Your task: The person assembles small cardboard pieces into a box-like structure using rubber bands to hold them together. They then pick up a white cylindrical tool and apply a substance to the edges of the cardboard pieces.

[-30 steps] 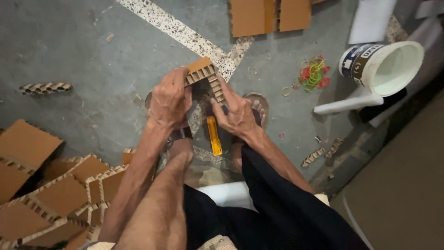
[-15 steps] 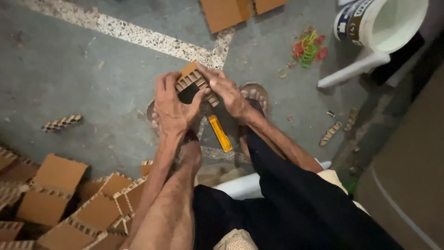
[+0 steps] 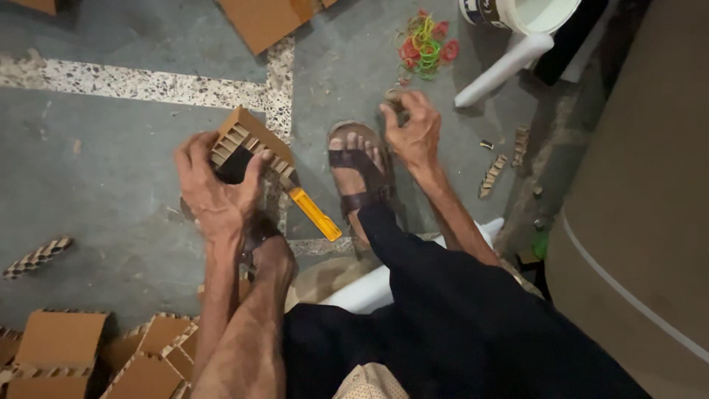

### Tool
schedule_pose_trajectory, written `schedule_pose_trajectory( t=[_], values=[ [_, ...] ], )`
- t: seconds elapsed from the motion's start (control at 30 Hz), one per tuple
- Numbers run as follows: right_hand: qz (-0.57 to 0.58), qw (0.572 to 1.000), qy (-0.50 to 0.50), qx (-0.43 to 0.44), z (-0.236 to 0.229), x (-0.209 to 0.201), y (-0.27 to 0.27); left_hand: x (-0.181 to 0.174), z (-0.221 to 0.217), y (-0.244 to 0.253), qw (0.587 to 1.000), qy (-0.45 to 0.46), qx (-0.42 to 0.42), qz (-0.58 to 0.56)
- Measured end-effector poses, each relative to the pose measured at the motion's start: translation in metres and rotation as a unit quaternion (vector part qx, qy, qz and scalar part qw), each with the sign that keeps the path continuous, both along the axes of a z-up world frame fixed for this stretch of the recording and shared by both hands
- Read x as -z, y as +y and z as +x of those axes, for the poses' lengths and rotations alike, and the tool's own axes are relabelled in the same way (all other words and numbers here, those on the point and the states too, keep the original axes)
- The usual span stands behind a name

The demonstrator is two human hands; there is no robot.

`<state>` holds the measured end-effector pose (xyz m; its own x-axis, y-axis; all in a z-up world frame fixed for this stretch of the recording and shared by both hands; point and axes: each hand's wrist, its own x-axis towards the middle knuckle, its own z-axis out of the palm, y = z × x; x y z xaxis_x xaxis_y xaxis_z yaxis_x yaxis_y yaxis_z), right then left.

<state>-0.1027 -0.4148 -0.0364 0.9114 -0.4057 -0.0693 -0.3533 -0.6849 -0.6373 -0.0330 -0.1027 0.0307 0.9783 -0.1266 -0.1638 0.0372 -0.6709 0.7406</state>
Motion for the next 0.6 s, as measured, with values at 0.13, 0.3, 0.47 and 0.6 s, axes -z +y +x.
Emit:
schedule_pose_trajectory(
  t=[0.13,0.3,0.47,0.6],
  values=[
    [-0.021,1.0,0.002,-0.019,-0.016,0.026,-0.018,0.0,-0.005,0.002,1.0,0.011,-0.012,-0.001],
    [-0.108,0.992,0.019,-0.063,-0.015,0.035,-0.02,0.004,-0.005,0.002,1.0,-0.001,-0.01,0.008],
    [-0.085,0.976,-0.086,-0.184,0.002,-0.005,0.0,0.009,-0.005,0.003,1.0,0.008,-0.014,0.001],
    [0.416,0.905,0.051,-0.07,0.012,-0.051,0.041,0.002,0.0,0.004,0.993,-0.038,-0.015,0.11]
  ],
)
